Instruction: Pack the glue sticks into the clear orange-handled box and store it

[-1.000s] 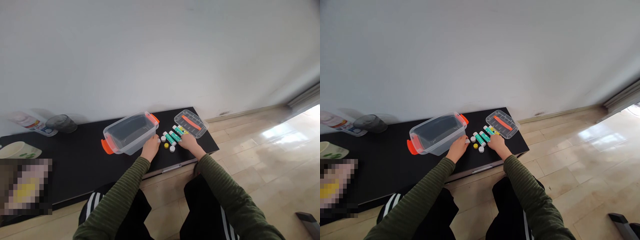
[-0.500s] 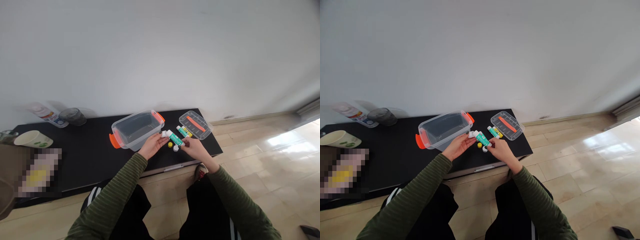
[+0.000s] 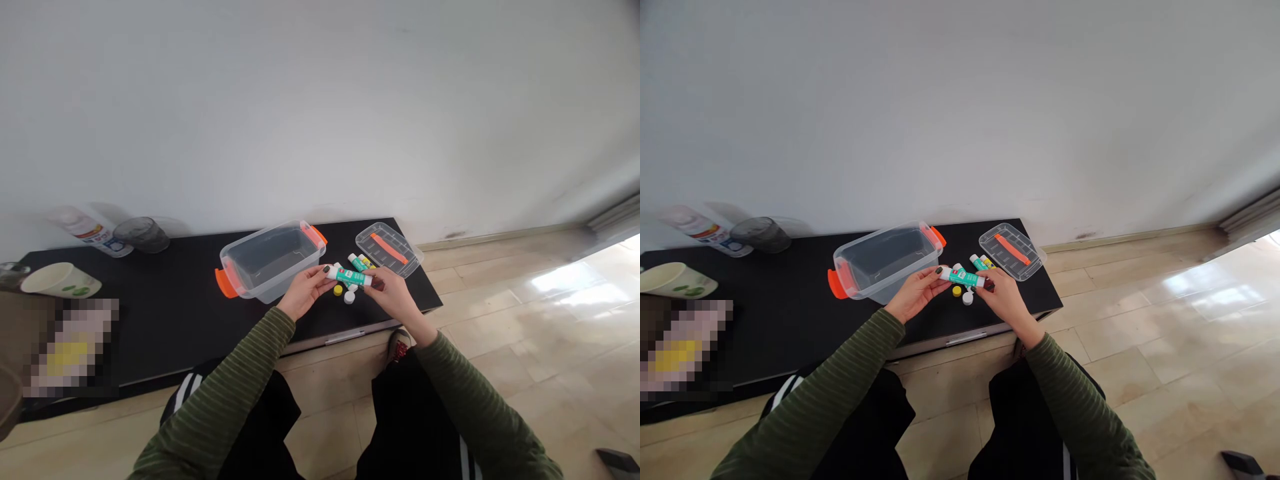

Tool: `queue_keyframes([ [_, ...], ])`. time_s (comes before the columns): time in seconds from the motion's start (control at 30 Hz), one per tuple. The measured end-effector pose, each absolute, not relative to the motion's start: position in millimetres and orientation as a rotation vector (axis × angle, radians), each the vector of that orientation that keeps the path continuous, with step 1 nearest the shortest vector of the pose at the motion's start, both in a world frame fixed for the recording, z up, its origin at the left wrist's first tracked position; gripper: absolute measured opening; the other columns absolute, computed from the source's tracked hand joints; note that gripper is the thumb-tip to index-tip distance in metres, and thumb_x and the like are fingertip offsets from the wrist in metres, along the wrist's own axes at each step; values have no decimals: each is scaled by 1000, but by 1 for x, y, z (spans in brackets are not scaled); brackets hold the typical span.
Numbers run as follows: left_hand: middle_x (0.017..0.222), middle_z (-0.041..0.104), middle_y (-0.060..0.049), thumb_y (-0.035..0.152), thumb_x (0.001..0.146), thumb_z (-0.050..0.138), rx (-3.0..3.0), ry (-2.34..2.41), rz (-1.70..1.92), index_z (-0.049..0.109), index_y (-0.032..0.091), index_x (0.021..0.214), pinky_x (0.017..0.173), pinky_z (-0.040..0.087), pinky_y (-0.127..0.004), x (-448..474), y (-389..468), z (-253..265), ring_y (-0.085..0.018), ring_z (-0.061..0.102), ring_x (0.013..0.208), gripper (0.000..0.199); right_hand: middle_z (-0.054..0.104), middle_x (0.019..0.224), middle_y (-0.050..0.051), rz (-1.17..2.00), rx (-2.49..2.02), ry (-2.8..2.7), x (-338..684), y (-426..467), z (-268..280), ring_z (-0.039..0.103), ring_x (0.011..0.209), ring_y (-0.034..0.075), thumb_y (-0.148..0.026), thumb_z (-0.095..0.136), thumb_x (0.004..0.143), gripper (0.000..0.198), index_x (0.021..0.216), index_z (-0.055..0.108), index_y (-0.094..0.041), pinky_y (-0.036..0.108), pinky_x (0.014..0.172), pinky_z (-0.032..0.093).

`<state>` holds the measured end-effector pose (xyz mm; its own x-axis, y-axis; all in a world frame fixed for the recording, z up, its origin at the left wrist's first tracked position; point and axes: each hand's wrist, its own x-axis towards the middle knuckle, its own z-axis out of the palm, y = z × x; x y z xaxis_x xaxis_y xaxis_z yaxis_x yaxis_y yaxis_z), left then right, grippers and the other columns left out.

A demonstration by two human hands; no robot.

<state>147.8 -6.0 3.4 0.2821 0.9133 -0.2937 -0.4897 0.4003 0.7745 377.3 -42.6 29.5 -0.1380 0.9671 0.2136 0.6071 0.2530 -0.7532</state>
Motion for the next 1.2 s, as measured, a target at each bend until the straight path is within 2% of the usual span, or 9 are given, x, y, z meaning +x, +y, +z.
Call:
queue_keyframes([
  [0.17,98,75,-9,21,79,79,651,804,1026,74,11,98,102,53,-37,147,-6,3,-16,71,94,23,72,92,5,784,-1475,-1745,379,-40,22,67,77,18,-29,71,77,32,107,74,-20,32,75,54],
  [0.4,99,74,-8,26,74,84,726,820,1024,74,12,97,93,57,-34,151,-6,2,-16,70,90,29,71,73,1,1200,-1516,-1695,381,-33,10,67,67,17,-30,70,77,28,102,74,-19,28,66,51],
  [0.5,104,74,-9,29,73,84,770,824,1027,74,12,103,90,58,-32,157,-5,2,-16,70,91,36,70,74,-1,1098,-1548,-1856,378,-30,13,63,66,15,-33,70,77,26,99,74,-20,25,64,46],
  [0.63,111,73,-11,33,74,82,871,910,1085,71,14,111,93,56,-38,164,4,-7,-20,69,97,44,70,79,0,837,-1659,-1988,384,-19,17,62,72,15,-35,68,81,25,101,74,-21,25,68,42],
  [0.83,107,74,-11,17,76,72,1349,1303,976,71,16,104,93,53,-40,162,19,-29,-23,69,95,28,74,99,11,453,-2164,-1898,411,11,2,67,95,25,-37,58,89,30,107,72,-17,29,75,42],
  [1.03,122,68,-12,4,79,54,1839,1485,720,67,17,117,98,49,-40,164,22,-41,-22,66,98,42,72,112,16,446,-2394,-1888,415,27,-21,66,108,29,-41,56,91,38,116,69,-16,32,83,45],
  [1.2,119,66,-13,7,82,54,2010,1520,603,65,15,114,98,48,-40,170,25,-51,-24,64,101,35,70,117,17,469,-2418,-1912,406,32,-25,65,112,31,-38,56,91,39,122,66,-15,34,88,46],
])
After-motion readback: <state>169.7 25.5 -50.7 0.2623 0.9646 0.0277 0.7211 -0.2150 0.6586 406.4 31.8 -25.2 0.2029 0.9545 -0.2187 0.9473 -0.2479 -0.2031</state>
